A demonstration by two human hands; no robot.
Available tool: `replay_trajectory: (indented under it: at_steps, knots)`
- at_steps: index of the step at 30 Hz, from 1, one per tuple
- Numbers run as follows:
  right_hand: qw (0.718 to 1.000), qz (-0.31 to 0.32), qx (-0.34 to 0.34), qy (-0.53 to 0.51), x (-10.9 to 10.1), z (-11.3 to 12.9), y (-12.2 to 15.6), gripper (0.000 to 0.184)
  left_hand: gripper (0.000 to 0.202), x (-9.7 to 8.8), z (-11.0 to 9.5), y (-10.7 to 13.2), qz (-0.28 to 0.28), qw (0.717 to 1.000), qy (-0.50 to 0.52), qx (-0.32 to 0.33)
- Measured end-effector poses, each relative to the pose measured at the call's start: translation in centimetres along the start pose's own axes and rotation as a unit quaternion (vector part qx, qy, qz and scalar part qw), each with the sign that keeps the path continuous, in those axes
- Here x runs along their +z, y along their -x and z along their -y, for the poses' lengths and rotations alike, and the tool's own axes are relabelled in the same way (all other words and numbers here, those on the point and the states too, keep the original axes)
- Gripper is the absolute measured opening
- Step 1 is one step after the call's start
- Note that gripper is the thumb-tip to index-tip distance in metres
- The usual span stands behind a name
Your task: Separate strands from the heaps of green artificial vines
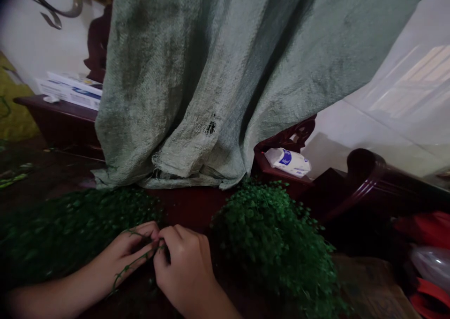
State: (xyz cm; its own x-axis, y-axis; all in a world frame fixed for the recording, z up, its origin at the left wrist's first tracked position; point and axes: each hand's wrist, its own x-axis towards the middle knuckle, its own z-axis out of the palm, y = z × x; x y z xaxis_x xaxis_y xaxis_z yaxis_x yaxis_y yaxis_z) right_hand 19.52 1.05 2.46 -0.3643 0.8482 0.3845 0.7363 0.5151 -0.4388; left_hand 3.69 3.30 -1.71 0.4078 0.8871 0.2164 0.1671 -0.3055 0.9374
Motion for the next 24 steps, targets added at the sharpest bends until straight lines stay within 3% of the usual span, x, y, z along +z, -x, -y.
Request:
replay_trajectory:
  at_steps: [5, 9, 14, 18, 24]
  knots:
    - [1.0, -0.01, 0.004, 0.017, 0.1, 0.3, 0.3, 0.013, 0.028, -0.1, -0.7, -0.1, 0.022, 1.0, -0.002, 0.014]
    - [1.0, 0.022, 0.007, 0.019, 0.2, 0.7, 0.5, 0.015, 0.028, -0.2, -1.2, 0.1, 0.045, 0.998, -0.003, 0.033]
    - [0.997, 0.065, 0.005, 0.037, 0.3, 1.1, 1.0, 0.019, 0.014, 0.0, 0.0, 0.9, 0.039, 0.998, -0.036, 0.017]
    - [0.995, 0.091, 0.004, 0.046, 0.2, 1.3, 1.2, 0.024, 0.017, 0.3, 1.3, 1.4, 0.034, 0.997, -0.073, -0.001]
    - [0.992, 0.102, -0.012, 0.07, 0.1, 1.3, 1.1, 0.02, 0.021, 0.1, 0.2, 1.2, 0.054, 0.996, -0.076, 0.008]
